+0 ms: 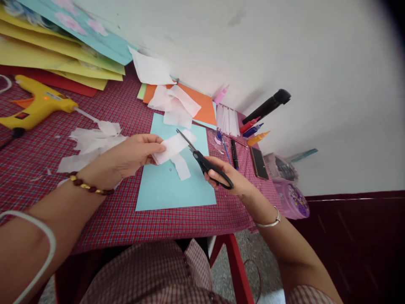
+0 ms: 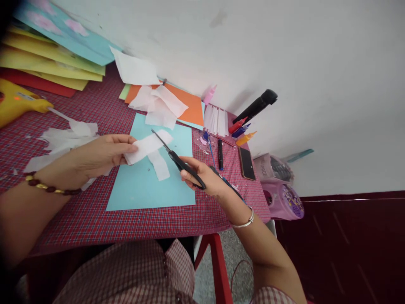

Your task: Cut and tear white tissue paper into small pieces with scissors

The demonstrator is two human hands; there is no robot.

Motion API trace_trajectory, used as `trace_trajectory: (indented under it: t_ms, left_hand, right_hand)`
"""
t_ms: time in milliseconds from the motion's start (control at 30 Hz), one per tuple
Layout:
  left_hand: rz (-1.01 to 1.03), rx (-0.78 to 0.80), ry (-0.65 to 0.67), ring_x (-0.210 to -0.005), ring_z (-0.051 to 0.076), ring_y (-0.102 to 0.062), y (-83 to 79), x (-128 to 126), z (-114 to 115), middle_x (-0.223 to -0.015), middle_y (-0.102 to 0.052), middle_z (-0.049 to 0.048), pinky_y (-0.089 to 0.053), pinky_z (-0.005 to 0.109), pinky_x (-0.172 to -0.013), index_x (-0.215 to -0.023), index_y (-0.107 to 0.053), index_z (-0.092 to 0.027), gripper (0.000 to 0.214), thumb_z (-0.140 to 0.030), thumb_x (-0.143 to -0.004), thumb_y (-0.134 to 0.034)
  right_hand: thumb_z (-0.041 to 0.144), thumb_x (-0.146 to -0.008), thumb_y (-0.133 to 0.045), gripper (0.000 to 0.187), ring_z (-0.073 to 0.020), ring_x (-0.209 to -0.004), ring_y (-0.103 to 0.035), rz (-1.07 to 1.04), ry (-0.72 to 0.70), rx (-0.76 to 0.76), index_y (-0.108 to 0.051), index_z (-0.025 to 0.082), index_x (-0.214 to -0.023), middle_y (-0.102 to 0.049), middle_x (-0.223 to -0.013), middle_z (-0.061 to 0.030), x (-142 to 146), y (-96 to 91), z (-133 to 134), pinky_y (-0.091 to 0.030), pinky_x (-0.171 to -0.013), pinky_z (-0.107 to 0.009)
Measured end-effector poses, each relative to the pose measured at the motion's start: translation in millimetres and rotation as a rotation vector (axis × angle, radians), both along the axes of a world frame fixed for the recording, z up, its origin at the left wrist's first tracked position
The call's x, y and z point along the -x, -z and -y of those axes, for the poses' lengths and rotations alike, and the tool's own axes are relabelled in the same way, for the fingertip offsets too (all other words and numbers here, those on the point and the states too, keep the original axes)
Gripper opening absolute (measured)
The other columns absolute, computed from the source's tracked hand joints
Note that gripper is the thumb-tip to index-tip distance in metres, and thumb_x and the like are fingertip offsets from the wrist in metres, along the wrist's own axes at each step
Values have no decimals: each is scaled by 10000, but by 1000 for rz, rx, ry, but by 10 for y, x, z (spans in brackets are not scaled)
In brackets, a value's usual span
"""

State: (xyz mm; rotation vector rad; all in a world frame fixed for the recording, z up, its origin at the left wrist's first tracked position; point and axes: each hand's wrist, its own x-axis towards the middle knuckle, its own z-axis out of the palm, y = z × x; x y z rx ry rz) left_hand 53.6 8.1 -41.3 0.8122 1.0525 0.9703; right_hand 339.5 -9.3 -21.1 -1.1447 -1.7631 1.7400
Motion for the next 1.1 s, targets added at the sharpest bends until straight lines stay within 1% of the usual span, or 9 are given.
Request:
trace_trajectory:
  t_ms: [133,267,400,533,633,700,867,967,1100]
  left_hand:
    - [57,-82,-16,-565,119,-547,14,-31,24,-633,-619,30,-444,232,-556,-630,-648,-176,94,-202,-632,-738]
    - [109,-170,-118,-562,114,-529,-58,-45,41,-610,-591,6,-431,234,-568,-632,-616,-187,98,-192,-642,-714]
    - [119,-207,-180,-579,120,-527,-143,-71,67,-624,-591,0,-430,252,-596,-643,-592,-193,88,-187,-658,-679]
    - [97,-247,-168,-576,110,-516,-133,-110,82,-619,-578,-7,-430,247,-600,-635,-603,-191,88,-170,-657,-686]
    - [71,-229,-118,-565,109,-518,-100,-127,84,-603,-580,1,-428,248,-583,-609,-605,-180,93,-164,-653,-685]
    - [75,-216,-101,-552,105,-515,-87,-126,82,-587,-578,0,-421,243,-569,-593,-598,-177,98,-160,-643,-681]
    - [195,-244,-139,-571,103,-531,-87,-88,65,-612,-589,-12,-428,242,-590,-638,-607,-180,84,-149,-641,-685]
    - [248,-269,-182,-574,110,-528,-106,-72,61,-614,-584,-14,-419,253,-591,-648,-591,-187,93,-154,-652,-678]
    - [209,-239,-190,-561,110,-514,-120,-87,68,-606,-576,-13,-401,256,-574,-640,-575,-185,95,-162,-647,-667]
  right_hand:
    - [577,-866,-614,650,-111,-754,-519,16,-104,-86,-446,177,-1351,-543,-925,-36,-46,-69,20,-449,-685,-273]
    - [594,-873,-596,631,-139,-850,-524,48,-153,-95,-453,181,-1328,-544,-1000,-63,-109,-170,80,-442,-769,-300]
    - [587,-877,-595,656,-151,-892,-522,52,-232,-91,-436,172,-1360,-542,-1032,-74,-134,-174,111,-441,-786,-306]
    - [566,-876,-609,698,-143,-872,-520,24,-300,-12,-389,162,-1400,-546,-1030,-76,-67,-129,94,-447,-769,-297]
    - [569,-873,-611,699,-133,-834,-524,-38,-290,31,-382,163,-1394,-542,-1009,-70,4,-114,72,-448,-745,-288]
    - [584,-878,-593,669,-133,-814,-524,-86,-256,19,-409,164,-1366,-541,-996,-69,29,-110,62,-445,-731,-287]
    - [568,-908,-552,569,-147,-827,-536,-102,-202,-32,-456,171,-1305,-554,-999,-79,-27,-89,64,-444,-736,-299]
    - [582,-903,-550,591,-147,-825,-537,-80,-226,-15,-451,169,-1313,-560,-1016,-85,-79,-79,78,-440,-726,-297]
    - [596,-879,-578,631,-143,-824,-534,-82,-287,2,-460,155,-1315,-564,-1000,-81,-52,-97,94,-452,-730,-293]
